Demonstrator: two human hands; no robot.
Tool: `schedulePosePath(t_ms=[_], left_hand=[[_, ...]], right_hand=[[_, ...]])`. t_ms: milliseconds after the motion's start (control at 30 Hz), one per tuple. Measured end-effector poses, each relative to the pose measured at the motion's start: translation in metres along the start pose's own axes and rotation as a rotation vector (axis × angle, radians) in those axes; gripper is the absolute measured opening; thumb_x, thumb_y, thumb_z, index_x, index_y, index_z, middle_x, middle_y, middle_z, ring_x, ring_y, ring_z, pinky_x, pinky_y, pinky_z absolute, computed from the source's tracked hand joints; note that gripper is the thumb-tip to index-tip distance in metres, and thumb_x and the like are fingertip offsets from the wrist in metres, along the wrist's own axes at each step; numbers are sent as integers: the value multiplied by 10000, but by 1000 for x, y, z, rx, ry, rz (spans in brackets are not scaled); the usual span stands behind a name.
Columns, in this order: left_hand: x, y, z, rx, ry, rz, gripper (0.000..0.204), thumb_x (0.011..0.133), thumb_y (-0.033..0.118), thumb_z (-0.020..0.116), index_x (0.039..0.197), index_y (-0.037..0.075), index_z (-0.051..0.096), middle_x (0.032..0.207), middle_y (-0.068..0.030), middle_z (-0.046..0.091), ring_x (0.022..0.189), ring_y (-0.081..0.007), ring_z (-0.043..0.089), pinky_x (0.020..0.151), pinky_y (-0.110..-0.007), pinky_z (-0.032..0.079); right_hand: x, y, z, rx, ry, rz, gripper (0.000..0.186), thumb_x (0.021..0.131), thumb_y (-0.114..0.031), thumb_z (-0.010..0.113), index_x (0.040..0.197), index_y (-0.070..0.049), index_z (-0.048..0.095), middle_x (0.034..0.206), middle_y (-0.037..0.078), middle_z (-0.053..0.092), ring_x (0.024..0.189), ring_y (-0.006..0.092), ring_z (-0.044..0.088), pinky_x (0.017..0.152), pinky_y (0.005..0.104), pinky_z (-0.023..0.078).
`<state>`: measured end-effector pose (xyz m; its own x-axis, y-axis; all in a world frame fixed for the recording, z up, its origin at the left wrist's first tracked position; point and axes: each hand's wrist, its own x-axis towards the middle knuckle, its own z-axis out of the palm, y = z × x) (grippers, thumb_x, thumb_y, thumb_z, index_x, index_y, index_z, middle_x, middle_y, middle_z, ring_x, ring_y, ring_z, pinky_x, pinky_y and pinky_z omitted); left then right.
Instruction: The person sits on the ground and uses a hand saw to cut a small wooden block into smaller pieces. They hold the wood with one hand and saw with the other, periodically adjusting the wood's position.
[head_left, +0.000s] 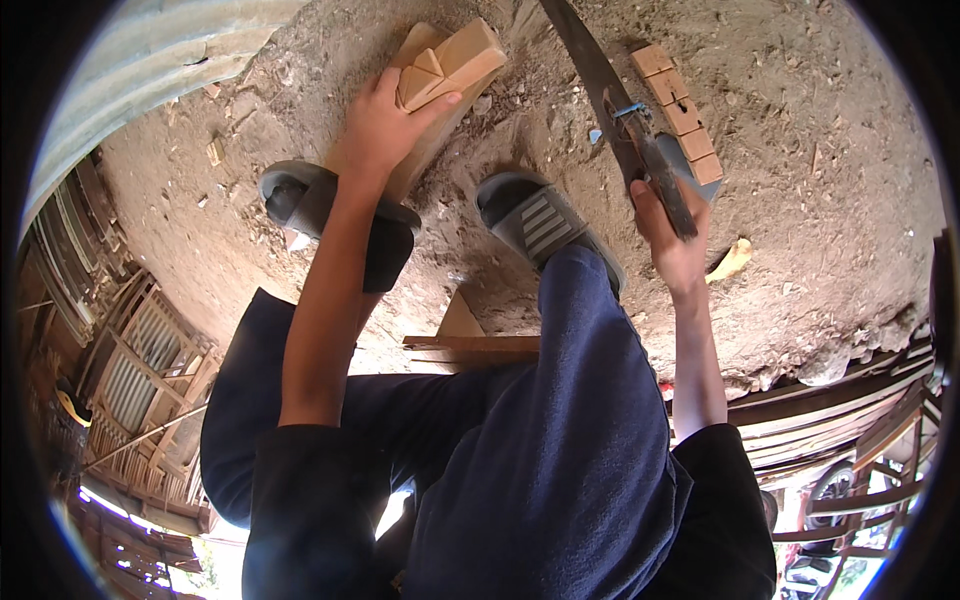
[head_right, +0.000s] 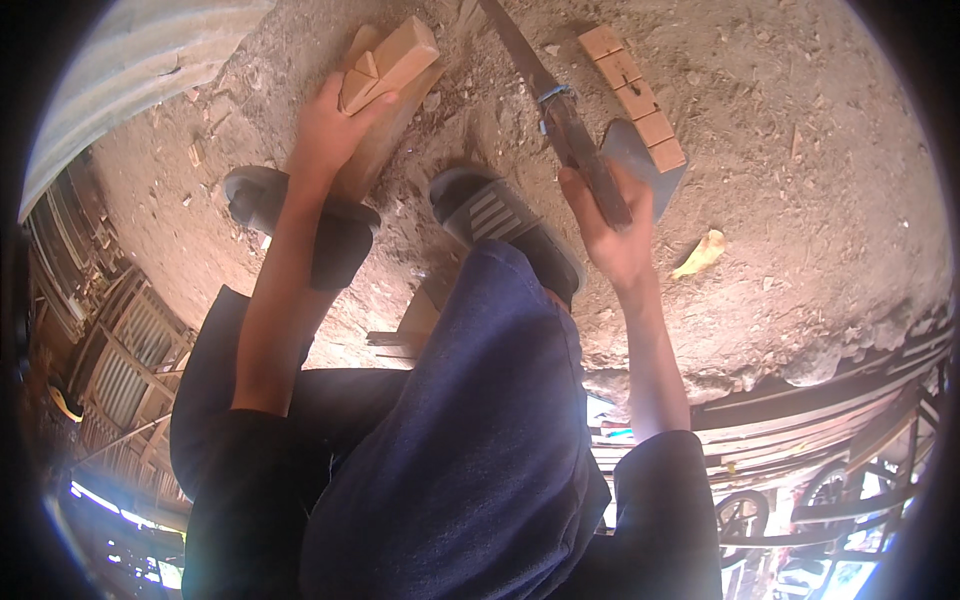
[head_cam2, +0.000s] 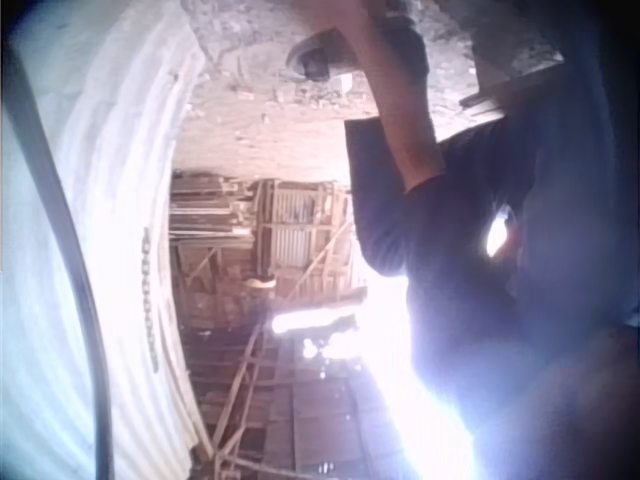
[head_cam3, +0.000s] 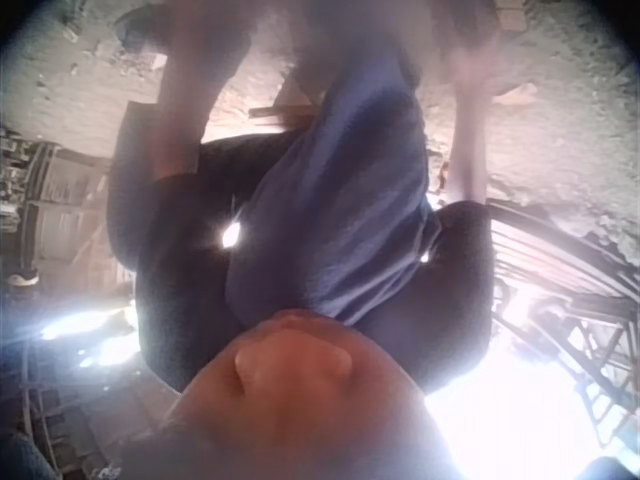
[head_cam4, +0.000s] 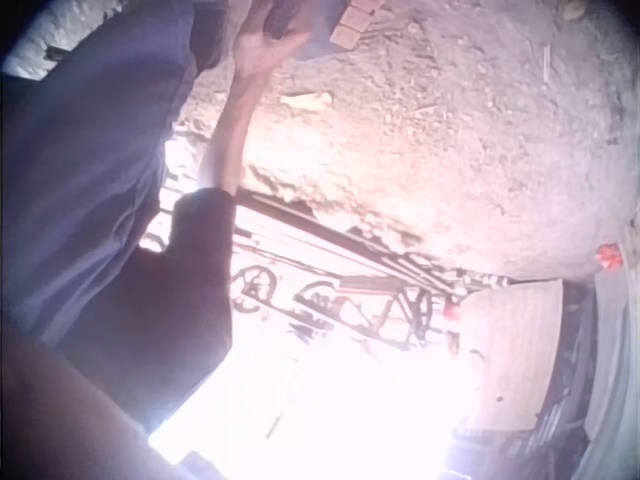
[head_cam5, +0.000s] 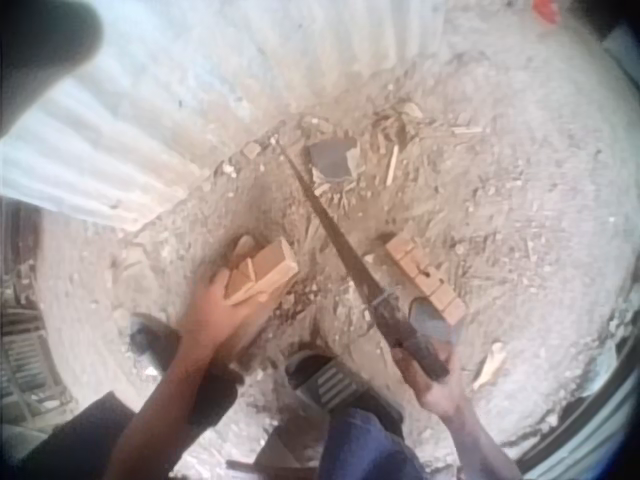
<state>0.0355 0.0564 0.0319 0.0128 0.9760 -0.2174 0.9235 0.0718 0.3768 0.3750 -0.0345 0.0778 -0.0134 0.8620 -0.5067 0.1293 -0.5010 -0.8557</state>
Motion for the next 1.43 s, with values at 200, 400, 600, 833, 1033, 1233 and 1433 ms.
schedulePosePath(t_ms=[200,400,600,833,1033,1233,1433], left_hand=[[-16,4,20,242,242,119,772,692,718,745,1019,29,624,950,-178,630,898,-376,640,765,-486,527],[-23,2,34,421,324,147,802,681,776,699,961,30,610,883,-140,575,873,-343,602,762,-465,490],[-23,-2,39,415,354,173,807,684,789,688,937,28,596,873,-136,562,860,-339,590,765,-467,470],[-23,-1,38,398,358,189,778,682,749,730,937,26,593,867,-128,552,851,-331,583,769,-463,466],[-22,-2,39,399,414,234,745,661,700,784,931,34,589,854,-118,545,836,-322,576,750,-459,465],[-24,1,40,388,369,174,705,652,565,839,1058,47,588,941,-137,585,909,-348,588,796,-462,481],[-25,-3,42,383,396,170,692,651,566,838,1057,63,591,941,-130,588,907,-341,591,800,-461,483]], right_hand=[[-24,-14,6,209,-112,124,208,910,-147,687,762,-20,617,623,-20,534,572,58,456,504,266,340],[-11,-11,31,336,-207,273,227,920,-204,666,804,-14,618,618,-14,526,557,67,468,504,268,350],[5,4,43,493,-255,292,199,916,-186,668,805,-31,612,608,-9,515,515,66,458,462,254,334],[22,11,51,508,-284,281,203,915,-181,664,782,-40,604,589,-5,503,497,70,452,453,255,325],[39,16,44,688,-362,364,237,931,-178,610,732,-77,531,559,-17,424,470,92,408,450,274,309],[48,22,45,888,-324,486,227,978,-221,502,796,-88,525,527,-45,323,418,93,303,462,278,321],[51,36,49,939,-369,497,251,991,-280,487,942,-44,557,481,-53,292,378,109,282,448,286,336]])
